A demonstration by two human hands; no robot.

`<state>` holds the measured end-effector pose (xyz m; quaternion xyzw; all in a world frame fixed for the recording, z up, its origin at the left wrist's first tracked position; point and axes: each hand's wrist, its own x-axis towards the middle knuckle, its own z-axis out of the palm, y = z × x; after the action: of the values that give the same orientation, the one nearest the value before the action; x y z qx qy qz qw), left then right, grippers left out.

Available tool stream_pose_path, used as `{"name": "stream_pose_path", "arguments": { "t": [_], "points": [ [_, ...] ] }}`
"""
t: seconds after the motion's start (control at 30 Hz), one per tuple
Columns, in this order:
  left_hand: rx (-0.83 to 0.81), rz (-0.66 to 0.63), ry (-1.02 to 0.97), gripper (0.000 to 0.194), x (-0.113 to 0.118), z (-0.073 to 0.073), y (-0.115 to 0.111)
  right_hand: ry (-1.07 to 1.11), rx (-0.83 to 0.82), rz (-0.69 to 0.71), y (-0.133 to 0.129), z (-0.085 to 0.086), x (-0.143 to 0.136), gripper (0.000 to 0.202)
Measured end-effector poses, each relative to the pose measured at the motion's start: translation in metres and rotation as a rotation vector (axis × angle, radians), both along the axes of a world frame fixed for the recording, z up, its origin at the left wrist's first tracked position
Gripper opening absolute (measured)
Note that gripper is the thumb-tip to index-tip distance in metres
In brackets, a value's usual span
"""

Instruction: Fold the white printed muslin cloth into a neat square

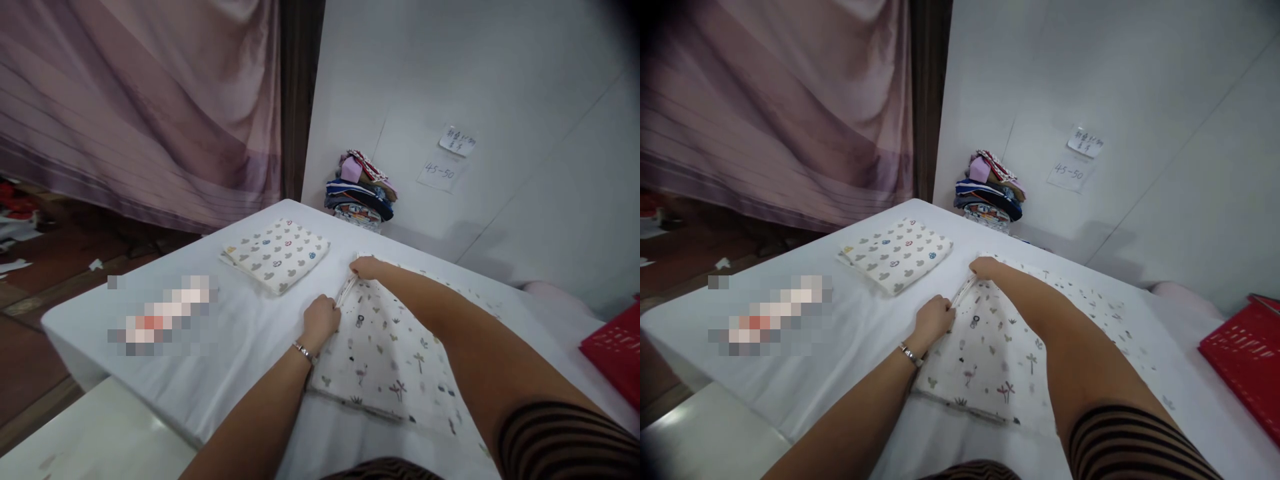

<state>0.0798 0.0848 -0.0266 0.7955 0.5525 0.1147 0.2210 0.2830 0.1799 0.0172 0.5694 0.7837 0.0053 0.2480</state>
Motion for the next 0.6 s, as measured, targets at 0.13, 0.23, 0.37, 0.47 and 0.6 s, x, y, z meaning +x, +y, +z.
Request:
{"name": "stream_pose_path", "arguments": {
  "t": [0.13, 0.23, 0.37, 0.47, 0.6],
  "points": [
    [0.011, -0.008, -0.002, 0.022, 0.001, -0.002, 0.0, 0.021, 0.072, 0.049, -0.018, 0.006, 0.007, 0.021],
    [0.012, -0.007, -0.006, 0.021, 0.001, -0.003, 0.001, 0.046, 0.109, 0.095, -0.025, 0.011, 0.012, 0.022],
    [0.009, -0.011, -0.015, 0.02, 0.001, -0.004, 0.001, 0.04, 0.101, 0.097, -0.026, 0.015, 0.016, 0.023],
    [0.007, -0.007, -0.016, 0.02, 0.002, -0.004, 0.0, 0.001, 0.084, 0.087, -0.021, 0.012, 0.013, 0.025],
    [0.014, -0.016, 0.001, 0.02, 0.002, -0.003, -0.001, -0.073, 0.064, 0.087, -0.01, 0.003, -0.001, 0.022]
  ]
}}
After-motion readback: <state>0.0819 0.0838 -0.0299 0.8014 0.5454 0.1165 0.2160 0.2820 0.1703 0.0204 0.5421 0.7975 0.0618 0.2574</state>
